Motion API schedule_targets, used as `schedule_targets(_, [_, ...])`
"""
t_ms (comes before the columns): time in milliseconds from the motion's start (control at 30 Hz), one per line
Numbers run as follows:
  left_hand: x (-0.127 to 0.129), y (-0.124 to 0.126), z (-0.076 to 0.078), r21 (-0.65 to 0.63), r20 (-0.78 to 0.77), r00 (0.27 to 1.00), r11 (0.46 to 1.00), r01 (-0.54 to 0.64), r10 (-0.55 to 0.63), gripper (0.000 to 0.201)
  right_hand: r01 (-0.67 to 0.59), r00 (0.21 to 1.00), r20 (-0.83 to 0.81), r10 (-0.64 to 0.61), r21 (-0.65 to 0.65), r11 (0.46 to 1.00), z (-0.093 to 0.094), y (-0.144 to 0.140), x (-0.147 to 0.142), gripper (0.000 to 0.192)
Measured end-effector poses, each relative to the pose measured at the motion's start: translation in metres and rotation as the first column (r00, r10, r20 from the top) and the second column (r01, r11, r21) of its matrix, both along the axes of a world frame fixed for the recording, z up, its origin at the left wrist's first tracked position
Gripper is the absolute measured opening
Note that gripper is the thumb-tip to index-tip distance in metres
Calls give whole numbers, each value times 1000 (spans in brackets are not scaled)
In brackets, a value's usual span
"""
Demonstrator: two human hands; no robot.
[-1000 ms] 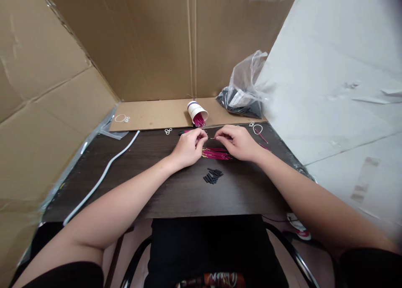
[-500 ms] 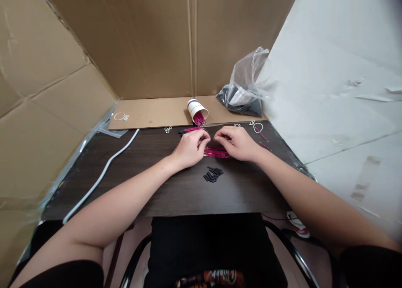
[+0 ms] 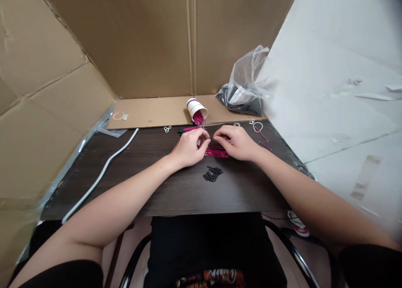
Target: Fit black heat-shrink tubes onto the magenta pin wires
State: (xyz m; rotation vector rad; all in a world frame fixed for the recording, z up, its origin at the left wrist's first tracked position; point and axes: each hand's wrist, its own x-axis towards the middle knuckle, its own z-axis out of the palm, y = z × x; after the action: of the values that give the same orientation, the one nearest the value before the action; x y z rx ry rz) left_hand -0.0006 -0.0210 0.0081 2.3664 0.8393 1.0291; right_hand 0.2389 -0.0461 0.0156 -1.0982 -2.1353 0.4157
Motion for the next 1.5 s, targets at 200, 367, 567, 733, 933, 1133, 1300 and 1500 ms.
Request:
schedule_targets(200, [-3,2,2,84,-45,999,996,26,-23,7,-12,1000,-14,12,-16,1000,1,-2,-2,20])
schedule_targets(367, [-16,18,14,188,-169,984,982,-17,49,7,86,996,-5,-86,-21,996,-2,1,4,24])
schedule_targets(567, [-37,45,27,220,-256,948,966,-133,189,7,155,986,67,-152,-44,987,-8,10,16,20])
schedule_targets(733, [-42,53,21,205,-339,909,962,-182,244,10,-32,987,154,52,-131,991,1,4,11,11])
schedule_targets(933, [-42,53,19,207,-421,867,959,-193,266,12,-108,967,209,143,-170,979,4,0,5,9])
schedule_targets(1133, [-37,45,22,236,-366,886,949,-208,285,13,-92,961,244,134,-173,981,1,1,5,14])
schedule_targets(1300, [-20,14,26,121,-233,972,991,62,-32,5,-77,945,302,122,-159,984,-3,1,5,17])
schedule_targets(1500, [-10,-7,25,-157,-291,860,907,390,-420,9,-60,944,314,106,-152,987,-3,1,7,15])
